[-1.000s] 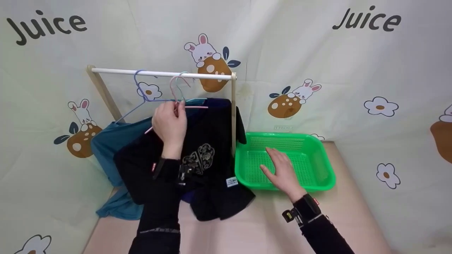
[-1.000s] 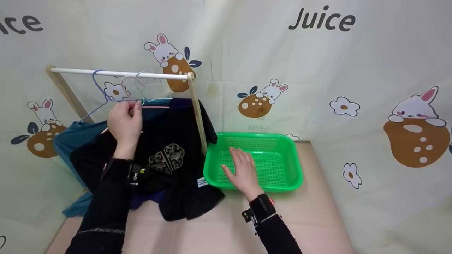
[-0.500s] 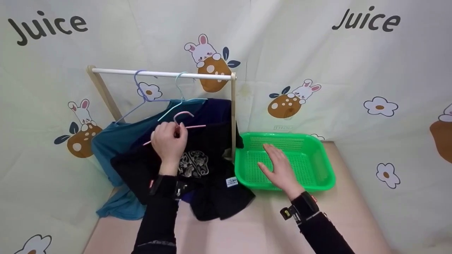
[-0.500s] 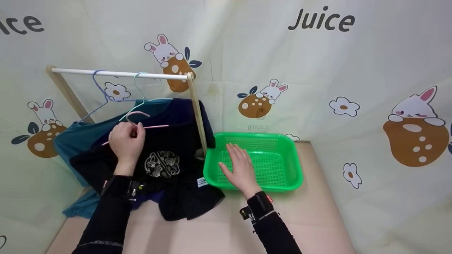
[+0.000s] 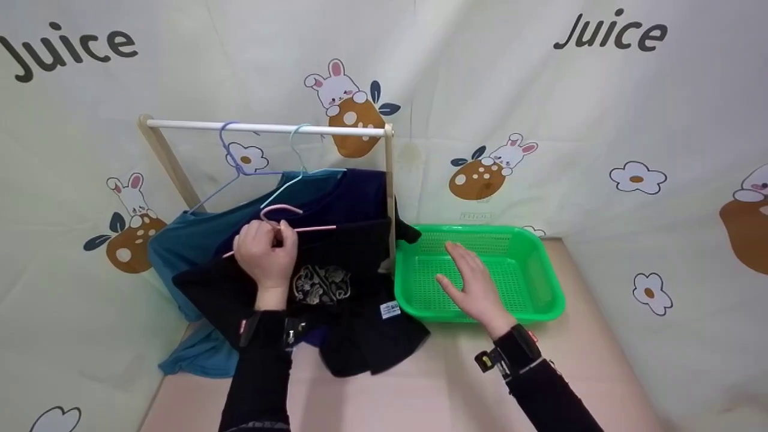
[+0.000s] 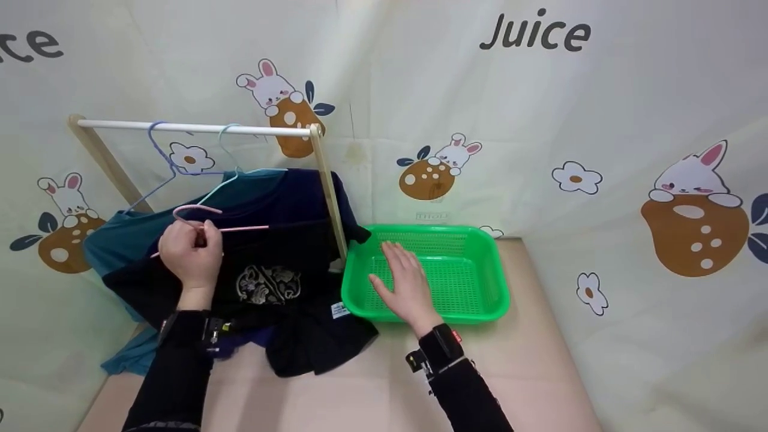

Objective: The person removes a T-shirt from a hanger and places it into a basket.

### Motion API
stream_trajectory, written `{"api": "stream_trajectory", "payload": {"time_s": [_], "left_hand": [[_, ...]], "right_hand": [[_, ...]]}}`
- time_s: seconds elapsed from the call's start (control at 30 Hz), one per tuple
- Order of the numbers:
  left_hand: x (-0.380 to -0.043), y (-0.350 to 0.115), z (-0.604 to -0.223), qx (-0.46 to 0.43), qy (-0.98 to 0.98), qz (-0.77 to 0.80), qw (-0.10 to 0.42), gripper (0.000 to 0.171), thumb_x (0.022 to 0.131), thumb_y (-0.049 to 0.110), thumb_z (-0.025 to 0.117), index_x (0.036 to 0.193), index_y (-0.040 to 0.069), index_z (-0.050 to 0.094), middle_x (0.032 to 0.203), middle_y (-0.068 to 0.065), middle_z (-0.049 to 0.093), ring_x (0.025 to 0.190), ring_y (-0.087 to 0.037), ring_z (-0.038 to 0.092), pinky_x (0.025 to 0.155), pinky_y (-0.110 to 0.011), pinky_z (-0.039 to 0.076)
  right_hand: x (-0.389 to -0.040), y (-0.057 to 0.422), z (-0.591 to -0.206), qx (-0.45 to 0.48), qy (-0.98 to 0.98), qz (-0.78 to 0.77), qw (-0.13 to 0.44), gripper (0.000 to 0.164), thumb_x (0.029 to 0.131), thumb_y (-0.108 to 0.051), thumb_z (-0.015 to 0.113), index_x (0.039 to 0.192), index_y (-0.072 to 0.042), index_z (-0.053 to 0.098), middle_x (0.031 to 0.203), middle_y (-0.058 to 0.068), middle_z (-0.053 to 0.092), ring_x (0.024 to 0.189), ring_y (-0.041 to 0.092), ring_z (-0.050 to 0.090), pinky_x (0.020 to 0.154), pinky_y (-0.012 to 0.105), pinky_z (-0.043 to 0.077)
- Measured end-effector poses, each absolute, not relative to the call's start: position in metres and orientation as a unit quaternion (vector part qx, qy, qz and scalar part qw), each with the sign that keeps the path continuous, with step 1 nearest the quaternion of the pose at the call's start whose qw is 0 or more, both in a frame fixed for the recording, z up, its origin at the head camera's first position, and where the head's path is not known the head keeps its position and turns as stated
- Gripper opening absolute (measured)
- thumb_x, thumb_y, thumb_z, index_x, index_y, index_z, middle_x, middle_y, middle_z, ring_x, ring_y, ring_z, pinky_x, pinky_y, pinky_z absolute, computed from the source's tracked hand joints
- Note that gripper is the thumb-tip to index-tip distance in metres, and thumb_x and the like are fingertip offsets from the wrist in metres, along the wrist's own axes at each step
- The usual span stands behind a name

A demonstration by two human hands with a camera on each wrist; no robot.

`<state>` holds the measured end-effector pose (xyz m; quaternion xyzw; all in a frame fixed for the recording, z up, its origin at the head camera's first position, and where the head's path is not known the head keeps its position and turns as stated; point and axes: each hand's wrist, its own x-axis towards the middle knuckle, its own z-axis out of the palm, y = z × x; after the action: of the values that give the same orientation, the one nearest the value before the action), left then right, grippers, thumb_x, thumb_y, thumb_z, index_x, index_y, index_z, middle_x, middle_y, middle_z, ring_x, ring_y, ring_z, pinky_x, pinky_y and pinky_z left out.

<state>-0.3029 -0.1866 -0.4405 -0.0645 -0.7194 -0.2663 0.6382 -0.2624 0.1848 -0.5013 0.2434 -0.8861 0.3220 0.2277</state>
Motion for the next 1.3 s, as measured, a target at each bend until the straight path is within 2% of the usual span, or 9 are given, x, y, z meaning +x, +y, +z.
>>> {"api": "stream_trajectory", "payload": {"time_s": [0.13,0.37,0.63,0.77,1.0,1.3], "left_hand": [[-0.295,-0.18,-0.43,-0.085,-0.714,-0.286,0.633,0.034,0.09,0.021,0.059,0.061,0.006,0.05,0.06,-0.009,0.046,0.057,-0.032,0.046,0.056,-0.045,0.03],[-0.281,-0.158,-0.407,-0.123,-0.715,-0.316,0.611,0.035,0.092,0.02,0.06,0.062,0.006,0.049,0.06,-0.006,0.044,0.057,-0.029,0.044,0.057,-0.042,0.029],[-0.266,-0.132,-0.394,-0.171,-0.73,-0.349,0.562,0.031,0.092,0.021,0.065,0.067,0.005,0.056,0.063,-0.004,0.048,0.06,-0.025,0.047,0.06,-0.041,0.032],[-0.261,-0.122,-0.391,-0.187,-0.729,-0.368,0.547,0.028,0.091,0.017,0.068,0.068,0.005,0.057,0.064,-0.004,0.049,0.061,-0.024,0.048,0.061,-0.04,0.034],[-0.256,-0.111,-0.384,-0.189,-0.739,-0.394,0.513,0.025,0.091,0.016,0.07,0.072,0.004,0.06,0.066,-0.006,0.051,0.063,-0.023,0.049,0.063,-0.037,0.035],[-0.257,-0.105,-0.386,-0.222,-0.756,-0.395,0.472,0.018,0.091,0.008,0.068,0.076,0.0,0.061,0.071,-0.008,0.054,0.065,-0.024,0.049,0.064,-0.037,0.037]], "right_hand": [[-0.263,0.182,-0.492,0.25,-0.88,0.33,0.232,0.063,0.095,-0.024,0.066,0.147,0.003,0.041,0.148,0.02,0.044,0.138,0.039,0.037,0.11,0.055,0.028],[-0.262,0.172,-0.467,0.278,-0.861,0.344,0.249,0.068,0.095,-0.025,0.068,0.15,0.0,0.037,0.151,0.019,0.04,0.139,0.038,0.036,0.11,0.054,0.029],[-0.258,0.162,-0.452,0.306,-0.828,0.386,0.269,0.073,0.091,-0.013,0.072,0.152,-0.002,0.034,0.15,0.016,0.043,0.137,0.033,0.039,0.108,0.052,0.032],[-0.257,0.163,-0.451,0.316,-0.815,0.395,0.282,0.065,0.093,-0.008,0.068,0.15,0.0,0.037,0.142,0.015,0.051,0.132,0.031,0.046,0.105,0.048,0.037],[-0.258,0.176,-0.45,0.315,-0.799,0.409,0.309,0.034,0.098,0.003,0.055,0.13,-0.002,0.061,0.12,0.011,0.065,0.112,0.027,0.06,0.091,0.039,0.046],[-0.256,0.192,-0.455,0.286,-0.782,0.427,0.352,0.03,0.093,0.011,0.056,0.115,-0.003,0.071,0.111,0.009,0.071,0.103,0.025,0.065,0.088,0.025,0.048]]}}
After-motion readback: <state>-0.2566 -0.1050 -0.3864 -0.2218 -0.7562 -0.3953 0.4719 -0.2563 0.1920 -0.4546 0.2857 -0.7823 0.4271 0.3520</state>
